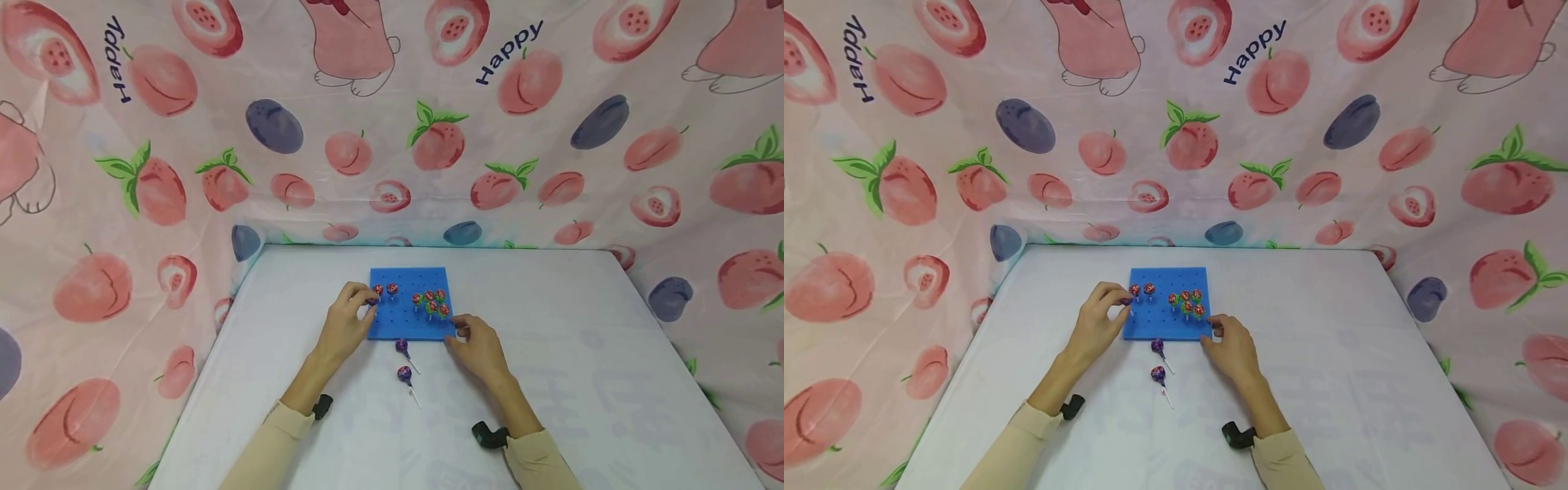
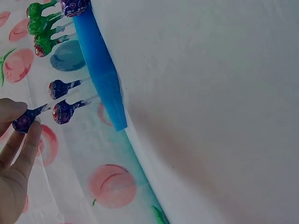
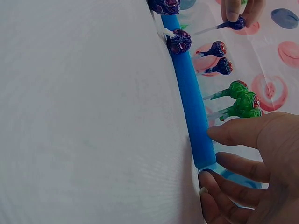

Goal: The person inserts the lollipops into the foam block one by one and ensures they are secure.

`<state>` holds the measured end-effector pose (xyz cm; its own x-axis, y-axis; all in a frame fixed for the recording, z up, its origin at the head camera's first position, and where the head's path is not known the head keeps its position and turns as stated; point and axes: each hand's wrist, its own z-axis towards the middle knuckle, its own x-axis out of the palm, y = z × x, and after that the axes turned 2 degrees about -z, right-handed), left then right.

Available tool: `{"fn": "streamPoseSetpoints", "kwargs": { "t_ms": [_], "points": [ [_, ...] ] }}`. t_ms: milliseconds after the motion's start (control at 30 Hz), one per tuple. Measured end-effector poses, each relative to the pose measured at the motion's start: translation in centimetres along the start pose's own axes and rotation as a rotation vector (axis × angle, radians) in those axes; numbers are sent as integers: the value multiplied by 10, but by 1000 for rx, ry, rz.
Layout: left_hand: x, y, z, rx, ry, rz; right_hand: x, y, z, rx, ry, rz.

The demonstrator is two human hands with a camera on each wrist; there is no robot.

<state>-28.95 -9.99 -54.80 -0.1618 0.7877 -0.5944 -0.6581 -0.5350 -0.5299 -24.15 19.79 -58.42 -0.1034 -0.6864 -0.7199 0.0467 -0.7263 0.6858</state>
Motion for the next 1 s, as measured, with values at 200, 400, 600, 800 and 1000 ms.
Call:
{"fn": "streamPoseSetpoints", "kwargs": {
  "t_ms": [200, 400, 600, 800, 1000],
  "points": [
    [2, 3, 2, 0, 1, 1, 0, 0, 0, -5, 0, -2],
    [2, 1, 5, -21, 21, -11, -1, 0, 0, -4, -3, -2],
    [4, 1, 6, -38, 37, -3, -1, 0, 0, -1, -6, 6],
    [6, 2, 7, -42, 43, 2, -2, 1, 0, 2, 1, 13],
    [8, 3, 8, -53, 60, 26, -1, 1, 0, 9, 9, 4]
  ]
}}
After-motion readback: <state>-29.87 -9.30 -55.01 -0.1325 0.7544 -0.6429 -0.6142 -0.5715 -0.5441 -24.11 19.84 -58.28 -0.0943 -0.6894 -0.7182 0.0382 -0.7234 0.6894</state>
